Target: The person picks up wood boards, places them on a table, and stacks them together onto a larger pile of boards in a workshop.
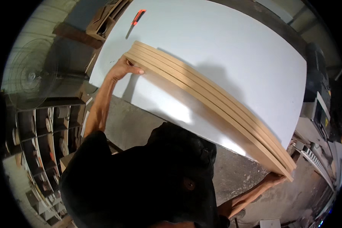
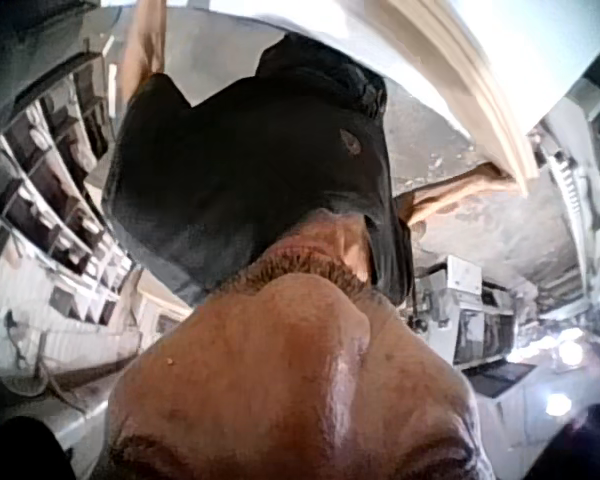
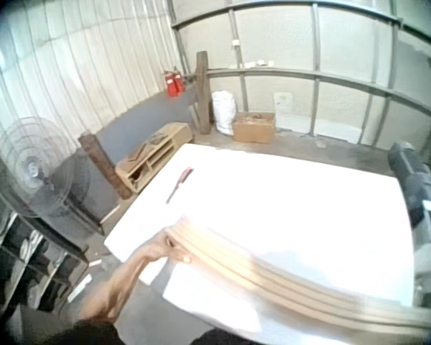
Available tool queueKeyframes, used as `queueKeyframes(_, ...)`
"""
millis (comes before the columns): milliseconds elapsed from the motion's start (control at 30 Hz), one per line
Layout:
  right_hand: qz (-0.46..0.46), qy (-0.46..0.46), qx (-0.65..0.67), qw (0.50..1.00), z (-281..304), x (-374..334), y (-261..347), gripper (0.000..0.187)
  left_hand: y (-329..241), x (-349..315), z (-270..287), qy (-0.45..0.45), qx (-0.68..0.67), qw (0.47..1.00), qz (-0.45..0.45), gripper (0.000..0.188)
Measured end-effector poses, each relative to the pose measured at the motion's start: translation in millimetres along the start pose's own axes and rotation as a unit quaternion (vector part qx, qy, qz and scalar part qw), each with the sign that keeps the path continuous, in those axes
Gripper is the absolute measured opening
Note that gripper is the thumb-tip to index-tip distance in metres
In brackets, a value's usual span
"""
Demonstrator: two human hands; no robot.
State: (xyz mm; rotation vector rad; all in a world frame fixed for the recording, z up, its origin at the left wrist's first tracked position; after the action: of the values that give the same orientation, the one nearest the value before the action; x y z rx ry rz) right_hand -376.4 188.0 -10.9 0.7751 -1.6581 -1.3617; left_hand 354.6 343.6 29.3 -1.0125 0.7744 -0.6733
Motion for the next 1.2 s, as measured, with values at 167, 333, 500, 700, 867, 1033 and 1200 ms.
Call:
queueKeyframes(167, 0.078, 0.254, 0.059, 0.962, -86.9, -11.0, 36.0, 0.072, 11.9, -48.4, -12.9, -0.050, -0.129, 0.989, -0.057, 0.093)
queueKeyframes(333, 0.001, 0.250, 0.117, 0.961, -52.8, -28.7, 42.1, 0.093, 18.8, -58.9, -12.5, -0.055, -0.006, 0.992, -0.118, 0.099)
queueKeyframes(500, -0.042, 0.237, 0.091, 0.966, -73.7, -19.0, 27.7, 0.089, 33.7, -54.5, 0.1, -0.021, 0.089, 0.970, -0.225, 0.102)
queueKeyframes(700, -0.078, 0.156, 0.189, 0.966, -69.9, 12.8, -8.6, 0.081, 11.8, -19.0, -21.0, 0.026, -0.072, 0.979, -0.187, 0.087)
queueKeyframes(867, -0.062, 0.102, 0.162, 0.979, -70.0, 8.2, 5.1, 0.079, 53.0, 20.4, -5.8, 0.054, -0.104, 0.978, -0.170, 0.079)
queueKeyframes(1033, -0.007, 0.193, 0.097, 0.976, -59.4, 11.9, -24.6, 0.086, 54.6, 11.6, -12.2, 0.060, -0.146, 0.963, -0.220, 0.088)
queueKeyframes(1200, -0.060, 0.032, 0.154, 0.986, -95.4, -7.4, -68.6, 0.095, 125.6, 42.5, 43.9, -0.040, -0.162, 0.965, -0.201, 0.075)
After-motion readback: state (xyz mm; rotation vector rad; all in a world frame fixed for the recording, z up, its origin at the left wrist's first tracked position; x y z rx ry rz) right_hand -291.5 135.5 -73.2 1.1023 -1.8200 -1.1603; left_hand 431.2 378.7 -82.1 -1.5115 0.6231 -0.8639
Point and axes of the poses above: each hand's wrist, its own x-axis towards the middle knuckle, its own z-axis out of the back of the hand, y = z × x, the point moved 3 cm from there along x, towards the middle knuckle, and after that the axes turned 5 degrees about -y, right-handed, at the moved point
